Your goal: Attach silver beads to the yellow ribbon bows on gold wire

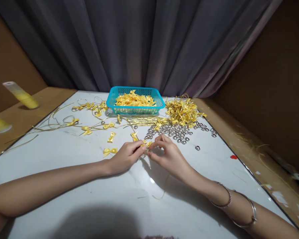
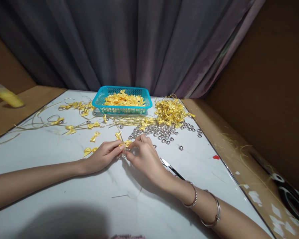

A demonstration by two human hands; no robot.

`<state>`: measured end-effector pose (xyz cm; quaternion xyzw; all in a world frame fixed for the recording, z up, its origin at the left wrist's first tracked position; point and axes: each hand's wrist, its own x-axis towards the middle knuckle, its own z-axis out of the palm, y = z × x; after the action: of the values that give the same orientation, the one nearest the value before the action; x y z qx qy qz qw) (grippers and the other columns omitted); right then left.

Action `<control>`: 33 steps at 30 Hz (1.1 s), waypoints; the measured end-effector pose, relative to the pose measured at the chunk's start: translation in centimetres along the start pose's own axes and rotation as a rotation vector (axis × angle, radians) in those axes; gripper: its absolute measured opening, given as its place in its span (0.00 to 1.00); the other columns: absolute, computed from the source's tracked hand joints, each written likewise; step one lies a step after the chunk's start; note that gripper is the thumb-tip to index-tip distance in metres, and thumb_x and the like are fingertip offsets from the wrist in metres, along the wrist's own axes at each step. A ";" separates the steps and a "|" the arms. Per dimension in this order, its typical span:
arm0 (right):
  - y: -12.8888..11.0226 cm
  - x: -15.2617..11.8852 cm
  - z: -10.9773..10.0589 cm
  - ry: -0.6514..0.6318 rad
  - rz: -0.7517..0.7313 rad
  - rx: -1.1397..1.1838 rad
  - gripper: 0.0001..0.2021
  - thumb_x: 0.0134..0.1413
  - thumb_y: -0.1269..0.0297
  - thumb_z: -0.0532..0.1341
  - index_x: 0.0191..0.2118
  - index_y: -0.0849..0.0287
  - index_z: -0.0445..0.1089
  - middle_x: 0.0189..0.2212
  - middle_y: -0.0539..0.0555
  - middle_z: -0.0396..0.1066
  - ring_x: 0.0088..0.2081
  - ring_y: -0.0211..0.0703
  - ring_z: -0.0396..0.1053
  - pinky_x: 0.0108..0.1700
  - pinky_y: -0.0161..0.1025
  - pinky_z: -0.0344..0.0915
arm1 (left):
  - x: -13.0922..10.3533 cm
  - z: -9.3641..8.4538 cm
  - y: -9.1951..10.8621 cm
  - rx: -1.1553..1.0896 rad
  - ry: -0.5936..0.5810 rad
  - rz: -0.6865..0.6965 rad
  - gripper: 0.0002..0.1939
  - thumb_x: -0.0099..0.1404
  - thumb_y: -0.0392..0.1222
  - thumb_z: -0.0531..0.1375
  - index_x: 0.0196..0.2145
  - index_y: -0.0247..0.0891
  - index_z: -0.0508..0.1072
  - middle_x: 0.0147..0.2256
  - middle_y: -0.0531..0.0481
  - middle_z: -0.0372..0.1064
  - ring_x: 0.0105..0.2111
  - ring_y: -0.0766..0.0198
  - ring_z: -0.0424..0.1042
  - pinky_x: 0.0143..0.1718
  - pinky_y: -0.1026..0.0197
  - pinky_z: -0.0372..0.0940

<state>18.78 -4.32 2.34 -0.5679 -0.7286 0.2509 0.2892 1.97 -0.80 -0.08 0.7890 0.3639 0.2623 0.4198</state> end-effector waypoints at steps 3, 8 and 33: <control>-0.3 0.2 0.1 -0.012 0.098 0.109 0.01 0.49 0.71 0.62 0.29 0.60 0.71 0.32 0.53 0.62 0.39 0.43 0.61 0.40 0.39 0.58 | 0.0 0.0 0.1 0.013 0.009 0.003 0.16 0.66 0.44 0.46 0.22 0.37 0.57 0.20 0.56 0.53 0.22 0.68 0.55 0.25 0.65 0.51; -0.7 0.6 -0.4 -0.062 0.243 0.313 0.04 0.47 0.71 0.61 0.25 0.60 0.71 0.31 0.52 0.65 0.36 0.40 0.63 0.37 0.37 0.57 | 0.0 0.0 0.2 0.021 0.017 0.010 0.16 0.66 0.43 0.46 0.23 0.37 0.61 0.21 0.55 0.56 0.23 0.67 0.57 0.26 0.64 0.52; -3.2 -4.7 -12.0 -0.202 0.376 0.445 0.18 0.56 0.56 0.59 0.52 0.49 0.60 0.15 0.47 0.60 0.19 0.35 0.57 0.20 0.36 0.47 | 0.2 0.0 -0.5 -0.108 0.084 -0.081 0.15 0.65 0.43 0.48 0.23 0.37 0.61 0.20 0.57 0.55 0.23 0.68 0.57 0.27 0.64 0.52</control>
<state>25.94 -9.15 12.34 -0.5877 -0.5629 0.5087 0.2811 1.88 -0.46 -0.50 0.7382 0.3979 0.2971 0.4565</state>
